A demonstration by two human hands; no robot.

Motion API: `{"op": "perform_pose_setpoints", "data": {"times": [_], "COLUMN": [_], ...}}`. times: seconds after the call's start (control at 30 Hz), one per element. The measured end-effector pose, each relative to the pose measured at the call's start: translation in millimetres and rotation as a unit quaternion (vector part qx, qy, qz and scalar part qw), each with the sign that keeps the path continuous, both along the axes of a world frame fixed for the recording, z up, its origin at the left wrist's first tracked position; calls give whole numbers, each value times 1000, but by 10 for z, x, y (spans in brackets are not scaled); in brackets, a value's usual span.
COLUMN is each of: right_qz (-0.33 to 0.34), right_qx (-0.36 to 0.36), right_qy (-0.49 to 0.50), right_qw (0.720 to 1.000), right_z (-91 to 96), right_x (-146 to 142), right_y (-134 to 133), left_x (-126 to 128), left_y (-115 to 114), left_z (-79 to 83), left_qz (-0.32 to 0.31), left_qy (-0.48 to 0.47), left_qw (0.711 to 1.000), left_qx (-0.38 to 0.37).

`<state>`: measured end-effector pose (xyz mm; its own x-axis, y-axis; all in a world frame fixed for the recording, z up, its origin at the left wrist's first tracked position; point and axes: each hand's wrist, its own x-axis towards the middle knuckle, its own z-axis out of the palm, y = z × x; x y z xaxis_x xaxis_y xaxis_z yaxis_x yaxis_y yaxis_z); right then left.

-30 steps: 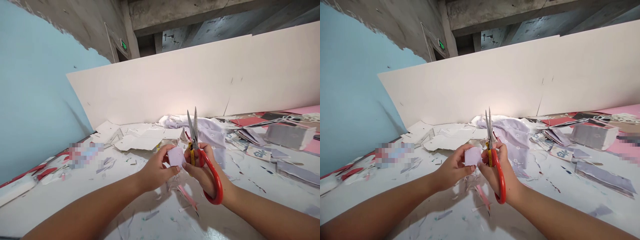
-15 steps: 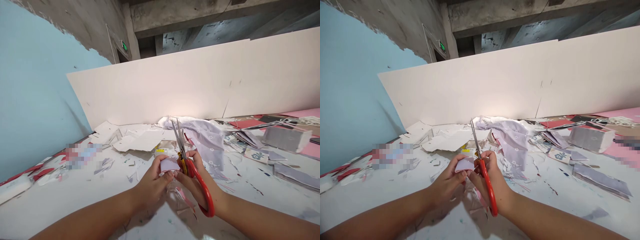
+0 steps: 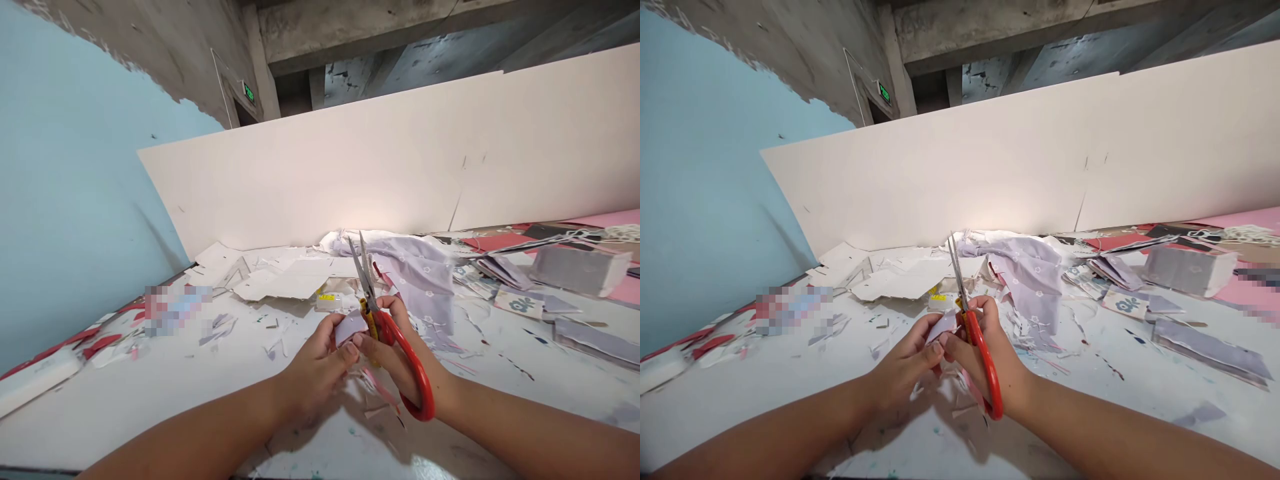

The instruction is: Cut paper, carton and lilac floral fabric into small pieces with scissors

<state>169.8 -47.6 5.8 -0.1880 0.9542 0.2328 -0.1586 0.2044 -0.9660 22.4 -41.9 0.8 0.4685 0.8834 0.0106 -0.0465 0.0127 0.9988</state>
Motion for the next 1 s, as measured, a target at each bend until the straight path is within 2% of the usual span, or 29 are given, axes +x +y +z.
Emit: {"op": "perform_pose_setpoints", "data": {"times": [0.2,0.43,0.57,0.8,1.0], "right_qz": [-12,13,20,-13,-18], "right_qx": [15,12,20,21,17], "right_qy": [-18,-37,-37,-38,-54], "right_qw": [1000,999,999,999,998], "right_z": [-25,-35,-40,0,-65], "right_x": [-14,-57,-57,-54,-58], "right_y": [8,7,4,-20,13], "left_x": [-22,-75,-89,-105,-144], "left_y": [12,24,30,36,102], "left_z": [15,-15,-48,-67,-97], "left_qz": [16,25,28,14,71], "left_qy": [8,26,30,55,139], "left_qw": [1000,999,999,996,972], "left_qx": [-3,-27,-16,71,176]}}
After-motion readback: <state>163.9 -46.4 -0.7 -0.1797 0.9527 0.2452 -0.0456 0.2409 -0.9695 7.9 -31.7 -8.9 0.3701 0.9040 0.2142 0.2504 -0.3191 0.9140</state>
